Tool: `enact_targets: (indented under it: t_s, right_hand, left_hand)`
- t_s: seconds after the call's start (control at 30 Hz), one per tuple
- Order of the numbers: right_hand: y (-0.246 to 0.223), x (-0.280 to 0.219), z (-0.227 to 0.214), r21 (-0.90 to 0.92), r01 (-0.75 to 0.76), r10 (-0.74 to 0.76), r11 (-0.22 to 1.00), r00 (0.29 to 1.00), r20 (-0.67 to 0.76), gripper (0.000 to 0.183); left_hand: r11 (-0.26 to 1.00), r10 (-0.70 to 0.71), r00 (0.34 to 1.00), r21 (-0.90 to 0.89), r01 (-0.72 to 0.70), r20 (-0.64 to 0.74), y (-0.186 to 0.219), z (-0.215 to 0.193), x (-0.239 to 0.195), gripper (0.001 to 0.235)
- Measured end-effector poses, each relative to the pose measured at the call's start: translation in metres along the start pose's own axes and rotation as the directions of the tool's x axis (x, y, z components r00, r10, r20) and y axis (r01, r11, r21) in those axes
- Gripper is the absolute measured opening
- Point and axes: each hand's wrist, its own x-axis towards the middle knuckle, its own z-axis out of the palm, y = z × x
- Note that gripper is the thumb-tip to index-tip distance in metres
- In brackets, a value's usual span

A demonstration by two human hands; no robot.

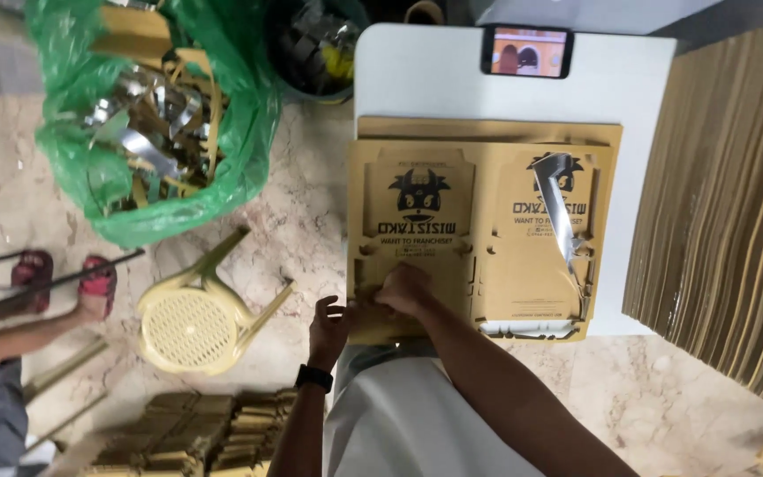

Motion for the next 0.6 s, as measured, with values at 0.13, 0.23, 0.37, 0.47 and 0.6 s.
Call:
enact_targets:
  t_s: [0.13, 0.23, 0.37, 0.47, 0.6]
  right_hand:
    - [-0.026, -0.037, -0.017, 0.182, -0.005, -0.007, 0.983, 0.998, 0.064, 0.037]
    - [-0.031, -0.049, -0.020, 0.162, -0.008, -0.001, 0.987, 0.998, 0.057, 0.036]
    - [-0.023, -0.050, -0.015, 0.108, 0.038, -0.041, 0.993, 0.999, 0.025, 0.037]
    - [-0.011, -0.049, -0.012, 0.129, 0.147, -0.149, 0.981, 0.989, 0.010, 0.031]
    - [0.017, -0.043, -0.009, 0.279, 0.255, -0.262, 0.926, 0.965, -0.012, 0.033]
  left_hand:
    - [0.766, -0.329, 0.943, -0.572, 0.294, 0.044, -0.029, 0.037, -0.035, 0.065]
    - [0.681, -0.340, 0.936, -0.710, 0.177, -0.093, -0.052, 0.076, -0.040, 0.053]
    - [0.536, -0.407, 0.893, -0.842, 0.065, -0.190, -0.015, 0.092, -0.061, 0.055]
    - [0.365, -0.478, 0.851, -0.930, -0.034, -0.218, -0.019, 0.116, -0.061, 0.068]
    - [0.397, -0.493, 0.858, -0.915, 0.077, -0.142, -0.042, 0.158, -0.055, 0.052]
